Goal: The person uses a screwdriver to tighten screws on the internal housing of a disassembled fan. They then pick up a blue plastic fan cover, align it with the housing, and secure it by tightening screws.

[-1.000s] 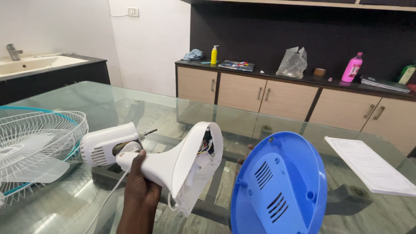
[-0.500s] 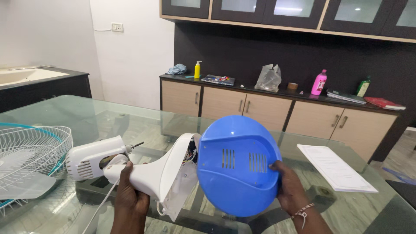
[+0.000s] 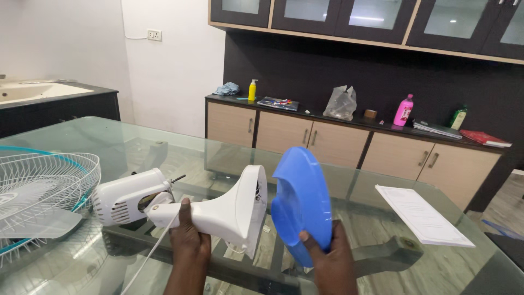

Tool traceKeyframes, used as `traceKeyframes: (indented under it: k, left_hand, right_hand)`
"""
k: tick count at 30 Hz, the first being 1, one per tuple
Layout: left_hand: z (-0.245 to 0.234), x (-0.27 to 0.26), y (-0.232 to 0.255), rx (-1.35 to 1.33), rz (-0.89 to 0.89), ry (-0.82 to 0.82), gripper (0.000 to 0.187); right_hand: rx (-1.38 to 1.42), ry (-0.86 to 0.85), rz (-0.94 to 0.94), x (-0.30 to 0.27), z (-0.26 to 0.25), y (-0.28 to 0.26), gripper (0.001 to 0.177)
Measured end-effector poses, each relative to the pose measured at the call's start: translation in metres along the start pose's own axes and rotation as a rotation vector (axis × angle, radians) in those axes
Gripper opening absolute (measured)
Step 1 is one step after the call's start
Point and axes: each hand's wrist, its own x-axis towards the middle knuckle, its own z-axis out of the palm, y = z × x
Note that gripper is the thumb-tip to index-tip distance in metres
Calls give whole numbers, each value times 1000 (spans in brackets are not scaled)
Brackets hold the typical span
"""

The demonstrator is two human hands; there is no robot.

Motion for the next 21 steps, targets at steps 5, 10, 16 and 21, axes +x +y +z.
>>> traceKeyframes:
  k: [5, 10, 16, 21]
  left_hand:
    - [7, -4, -1, 21, -9, 42, 63]
    - [3, 0, -2, -9, -6, -6, 64]
    - [-4, 12, 1, -46, 1, -56, 63]
    - [-10, 14, 3, -39, -21, -30, 64]
  right_hand:
    - [-284, -25, 122, -40, 54, -12, 30]
    - [-225, -202, -118, -39, 62, -23, 29]
    - [-278, -332, -398, -44, 69, -2, 28]
    - [-265, -443, -338, -29, 53, 4, 30]
